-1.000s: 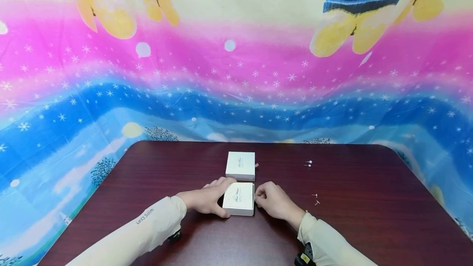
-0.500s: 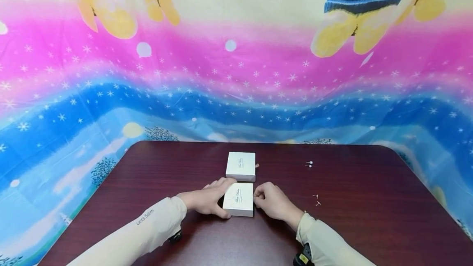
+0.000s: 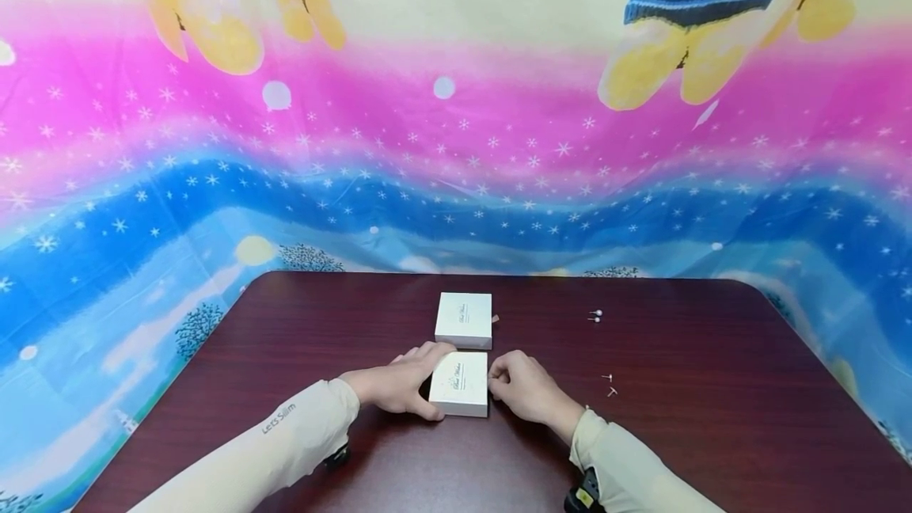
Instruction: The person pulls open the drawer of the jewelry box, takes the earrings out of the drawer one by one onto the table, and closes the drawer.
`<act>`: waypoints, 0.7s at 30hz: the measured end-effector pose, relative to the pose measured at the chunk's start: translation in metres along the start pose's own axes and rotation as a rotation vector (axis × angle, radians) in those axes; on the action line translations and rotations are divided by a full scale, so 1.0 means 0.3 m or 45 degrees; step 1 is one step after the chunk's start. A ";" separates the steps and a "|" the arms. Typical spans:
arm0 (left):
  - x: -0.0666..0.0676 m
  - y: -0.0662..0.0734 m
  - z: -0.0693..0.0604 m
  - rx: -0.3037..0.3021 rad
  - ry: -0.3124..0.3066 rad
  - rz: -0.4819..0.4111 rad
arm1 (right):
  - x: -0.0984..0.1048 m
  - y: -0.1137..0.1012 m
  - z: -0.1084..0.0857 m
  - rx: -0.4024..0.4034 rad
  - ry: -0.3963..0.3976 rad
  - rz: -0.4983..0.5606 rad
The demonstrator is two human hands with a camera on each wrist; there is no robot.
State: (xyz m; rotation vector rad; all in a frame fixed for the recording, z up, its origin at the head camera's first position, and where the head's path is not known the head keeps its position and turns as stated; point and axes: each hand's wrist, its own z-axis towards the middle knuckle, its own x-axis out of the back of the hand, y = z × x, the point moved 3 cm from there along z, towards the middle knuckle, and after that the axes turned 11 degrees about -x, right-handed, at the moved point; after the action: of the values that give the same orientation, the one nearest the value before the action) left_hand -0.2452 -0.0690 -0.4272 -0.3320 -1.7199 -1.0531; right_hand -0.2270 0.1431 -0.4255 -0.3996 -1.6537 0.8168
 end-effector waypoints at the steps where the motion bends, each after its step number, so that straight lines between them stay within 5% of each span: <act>1: 0.000 0.000 0.000 -0.001 0.003 0.002 | 0.001 0.000 0.000 -0.001 -0.001 0.000; 21: -0.010 -0.001 -0.014 -0.011 0.038 0.053 | 0.001 -0.009 -0.007 -0.034 0.015 -0.069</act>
State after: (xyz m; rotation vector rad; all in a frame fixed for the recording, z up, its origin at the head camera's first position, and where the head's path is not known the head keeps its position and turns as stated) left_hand -0.2416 -0.0718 -0.4296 -0.3544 -1.6755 -1.0311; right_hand -0.2247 0.1421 -0.4232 -0.3760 -1.6591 0.7509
